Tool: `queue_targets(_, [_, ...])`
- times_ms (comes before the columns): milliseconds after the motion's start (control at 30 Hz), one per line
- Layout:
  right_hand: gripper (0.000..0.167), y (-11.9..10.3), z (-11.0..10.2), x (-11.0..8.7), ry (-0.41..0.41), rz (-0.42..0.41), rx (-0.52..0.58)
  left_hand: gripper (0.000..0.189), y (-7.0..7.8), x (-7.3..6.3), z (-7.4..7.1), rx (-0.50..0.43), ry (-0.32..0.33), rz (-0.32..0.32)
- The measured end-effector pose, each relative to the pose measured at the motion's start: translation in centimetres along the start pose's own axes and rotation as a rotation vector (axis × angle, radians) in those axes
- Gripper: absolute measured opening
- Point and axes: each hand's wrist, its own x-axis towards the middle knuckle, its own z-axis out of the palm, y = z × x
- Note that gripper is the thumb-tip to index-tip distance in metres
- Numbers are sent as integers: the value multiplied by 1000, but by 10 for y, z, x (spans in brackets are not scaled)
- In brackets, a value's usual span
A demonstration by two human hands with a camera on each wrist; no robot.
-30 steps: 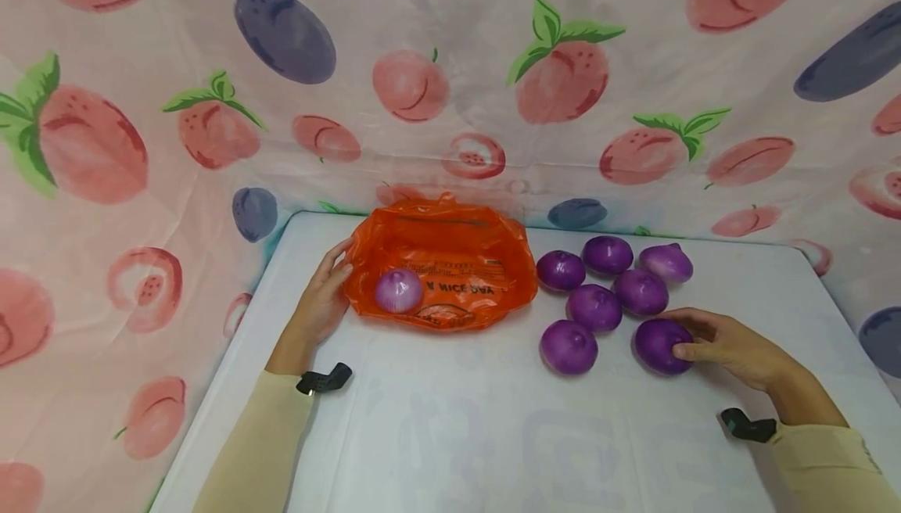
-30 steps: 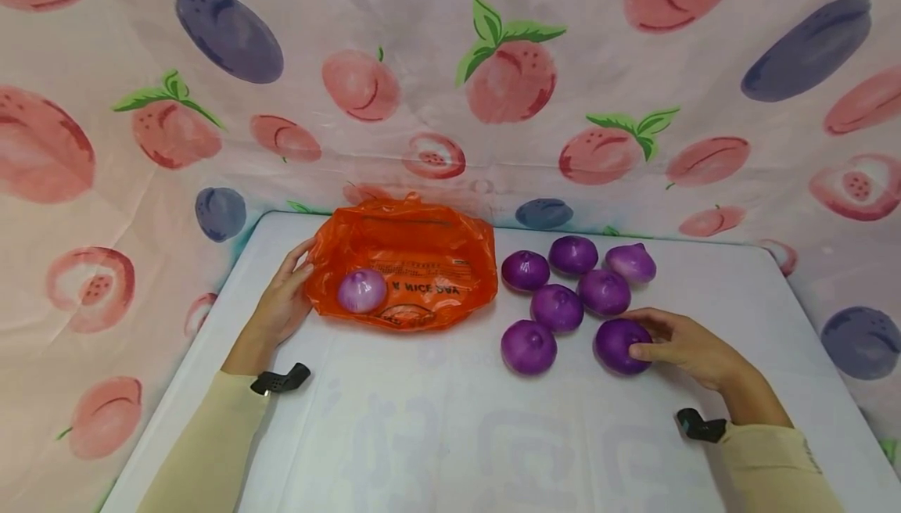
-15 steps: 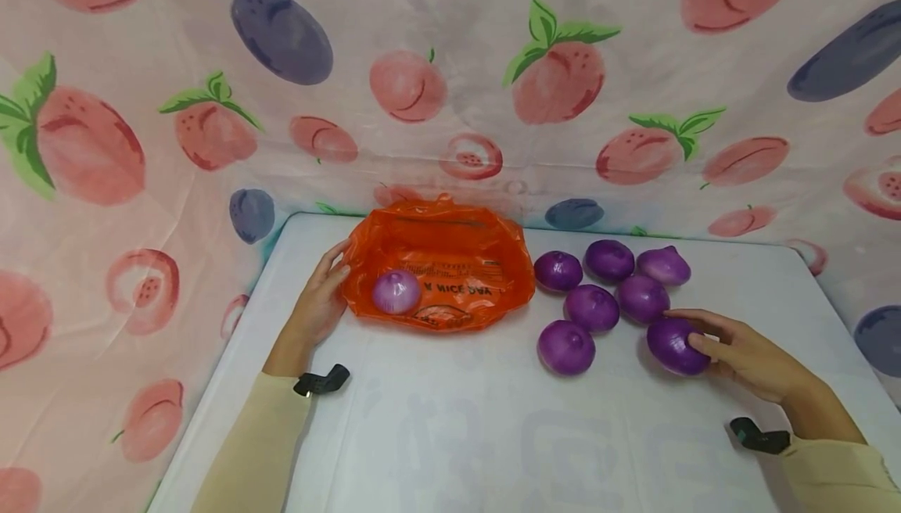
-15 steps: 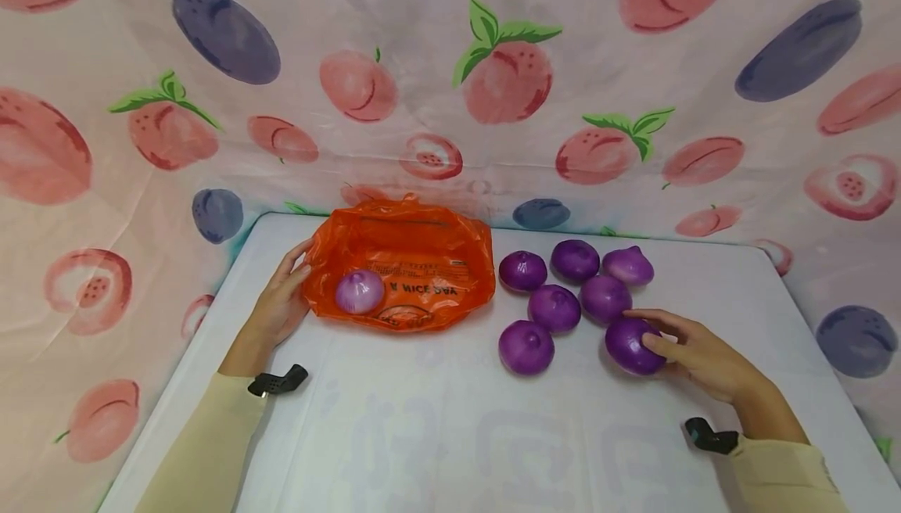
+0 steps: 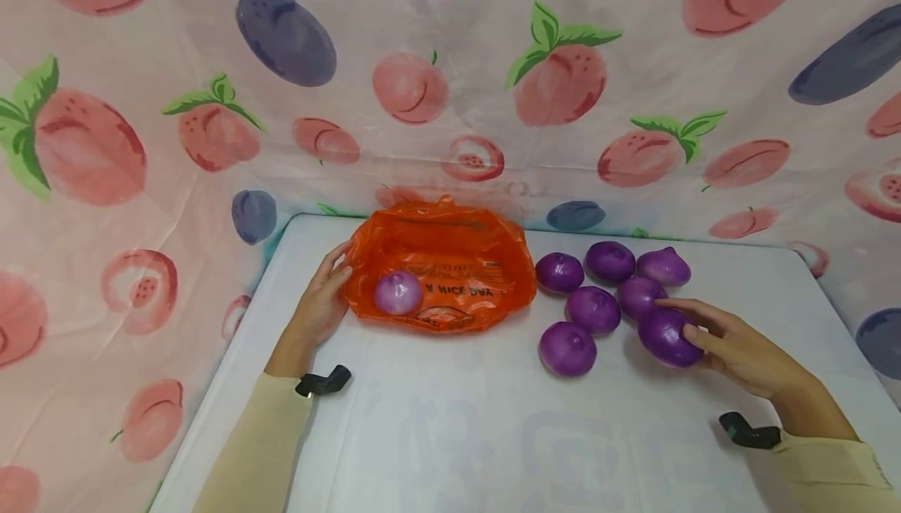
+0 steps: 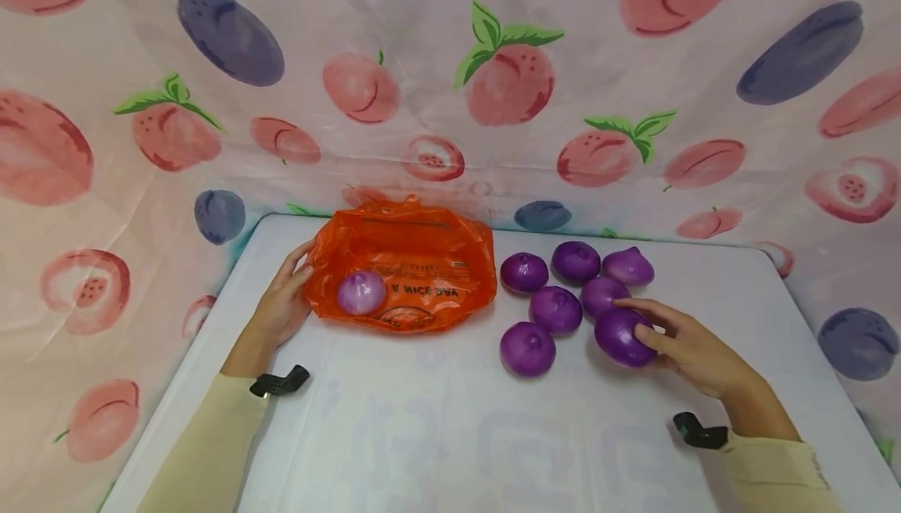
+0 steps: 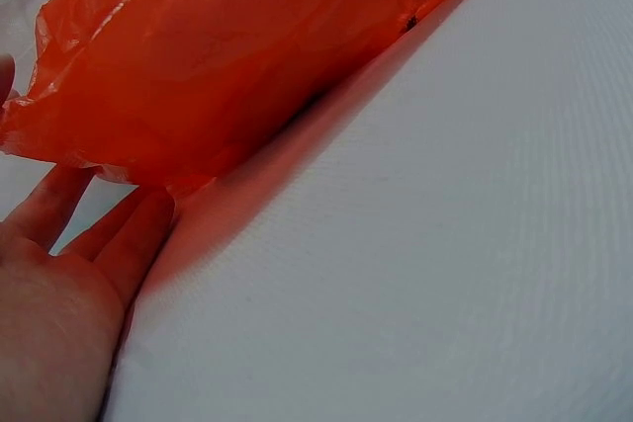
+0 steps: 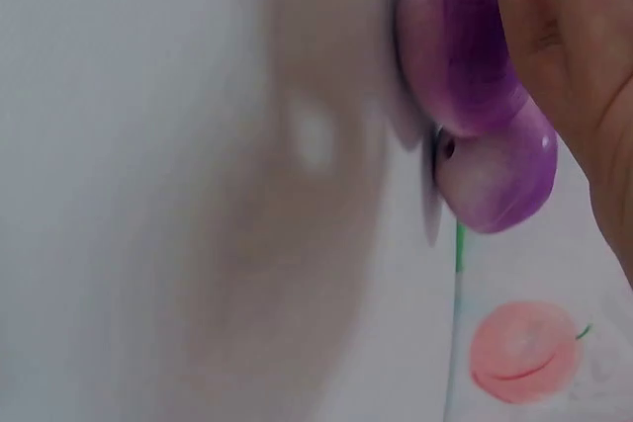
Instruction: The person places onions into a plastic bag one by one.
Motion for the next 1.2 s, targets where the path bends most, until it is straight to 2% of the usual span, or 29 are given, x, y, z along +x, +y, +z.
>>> queue_targets(267, [47, -5, 5, 10, -43, -57, 60, 49, -1, 1, 1, -11, -2, 11])
queue_targets(667, [56, -16, 21, 27, -68, -69, 78, 49, 0, 0, 0, -19, -14, 21])
queue_targets(1200, [54, -34, 35, 51, -34, -78, -19, 50, 1, -1, 2, -14, -8, 16])
